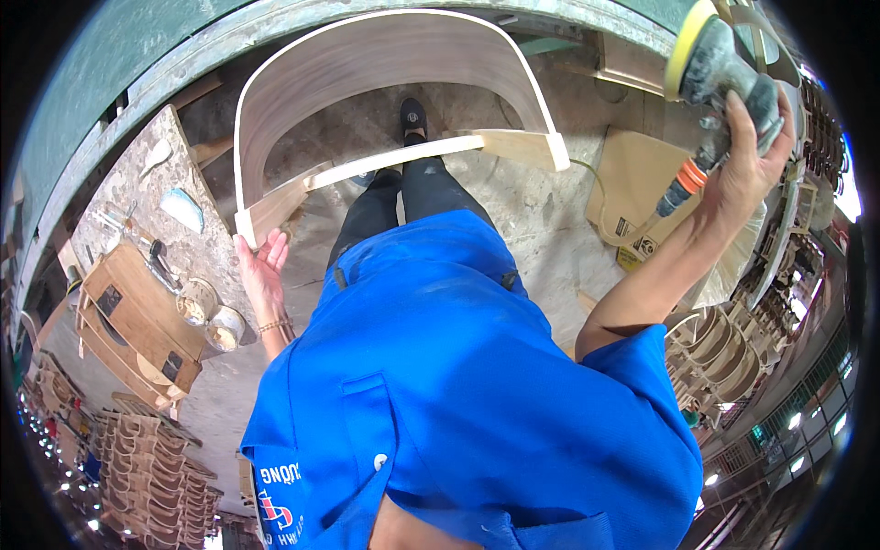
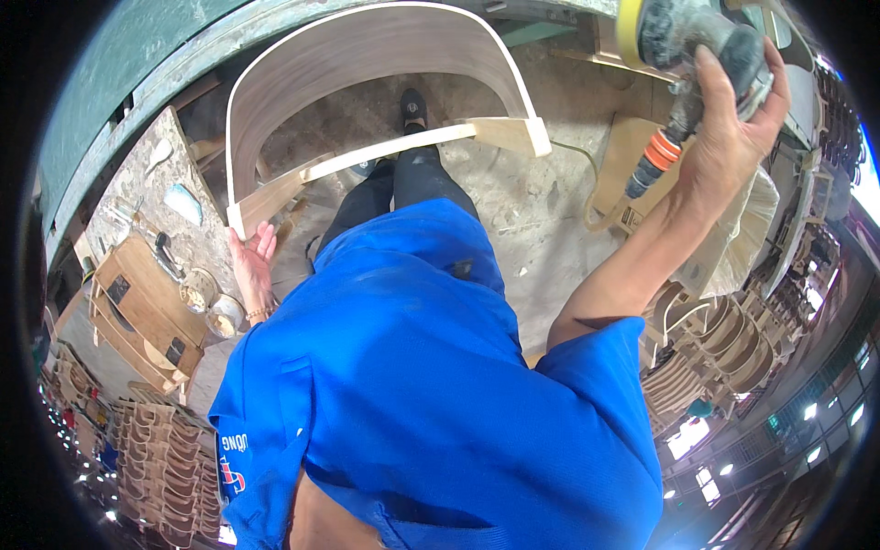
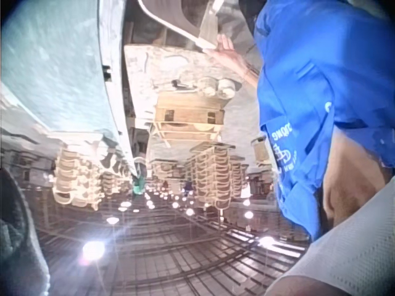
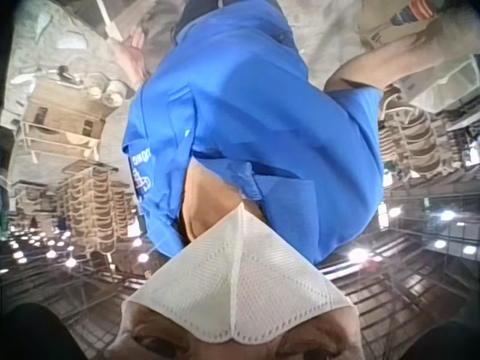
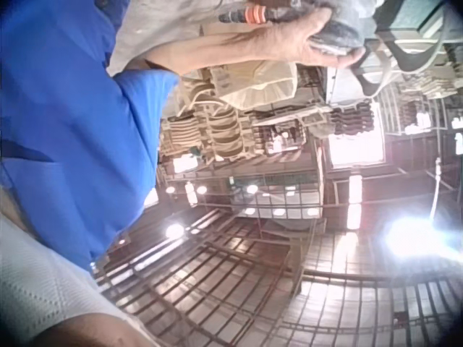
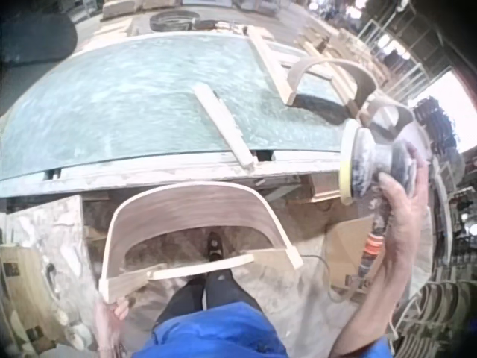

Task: The person sands curved wooden chair parts using a handheld orbital sander. They repeatedly pick up pieces from a workbench, sand both sides, flip the parts, and place them back on the bench.

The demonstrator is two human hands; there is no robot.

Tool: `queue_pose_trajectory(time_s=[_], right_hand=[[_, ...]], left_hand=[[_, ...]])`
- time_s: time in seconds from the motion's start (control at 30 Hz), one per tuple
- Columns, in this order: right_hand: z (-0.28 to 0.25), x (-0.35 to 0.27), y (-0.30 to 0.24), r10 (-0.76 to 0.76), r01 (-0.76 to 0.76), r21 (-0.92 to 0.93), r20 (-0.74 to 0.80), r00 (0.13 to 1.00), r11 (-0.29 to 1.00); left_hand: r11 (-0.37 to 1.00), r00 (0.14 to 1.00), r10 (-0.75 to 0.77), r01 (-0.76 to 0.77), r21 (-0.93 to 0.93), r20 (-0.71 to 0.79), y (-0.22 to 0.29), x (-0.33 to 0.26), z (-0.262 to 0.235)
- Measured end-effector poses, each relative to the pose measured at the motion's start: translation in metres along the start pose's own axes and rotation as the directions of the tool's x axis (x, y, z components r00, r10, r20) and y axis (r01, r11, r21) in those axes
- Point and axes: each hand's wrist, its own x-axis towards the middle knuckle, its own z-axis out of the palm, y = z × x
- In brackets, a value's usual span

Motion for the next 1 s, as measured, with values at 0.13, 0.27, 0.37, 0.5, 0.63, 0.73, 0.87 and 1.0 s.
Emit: queue_pose_trajectory(time_s=[0.13,0.27,0.37,0.5,0.63,0.73,0.87,1.0], right_hand=[[0.023,0.016,-0.012,0.0,-0.005,0.062,0.087,0.996,0.998],[0.052,-0.003,-0.012,0.03,-0.031,0.001,0.212,0.977,1.0],[0.091,-0.011,-0.014,0.056,-0.057,-0.008,0.373,0.926,0.998],[0.119,-0.036,-0.002,-0.017,0.096,-0.1,0.601,0.799,0.99],[0.199,-0.068,0.001,-0.088,0.226,-0.053,0.815,0.572,0.973],[0.258,-0.103,0.017,-0.119,0.342,-0.012,0.926,0.359,0.939],[0.301,-0.165,0.035,-0.099,0.414,0.004,0.973,0.209,0.91],[0.354,-0.222,0.009,-0.146,0.447,0.133,0.989,-0.005,0.885]], left_hand=[[0.996,0.996,0.09,-0.09,0.013,0.014,-0.004,-0.014,0.007],[0.991,0.988,0.134,-0.132,-0.022,0.072,-0.01,-0.013,0.001],[0.981,0.979,0.176,-0.166,-0.104,0.101,-0.015,-0.015,-0.005],[0.968,0.963,0.234,-0.217,-0.129,0.132,-0.033,-0.017,0.002],[0.958,0.966,0.237,-0.213,-0.19,0.108,-0.021,-0.02,0.004],[0.961,0.968,0.239,-0.223,-0.163,0.08,-0.028,-0.019,-0.007],[0.87,0.884,0.465,-0.448,0.208,-0.042,-0.061,-0.008,-0.015],[0.685,0.777,0.618,-0.455,0.569,-0.122,-0.063,0.006,0.002]])
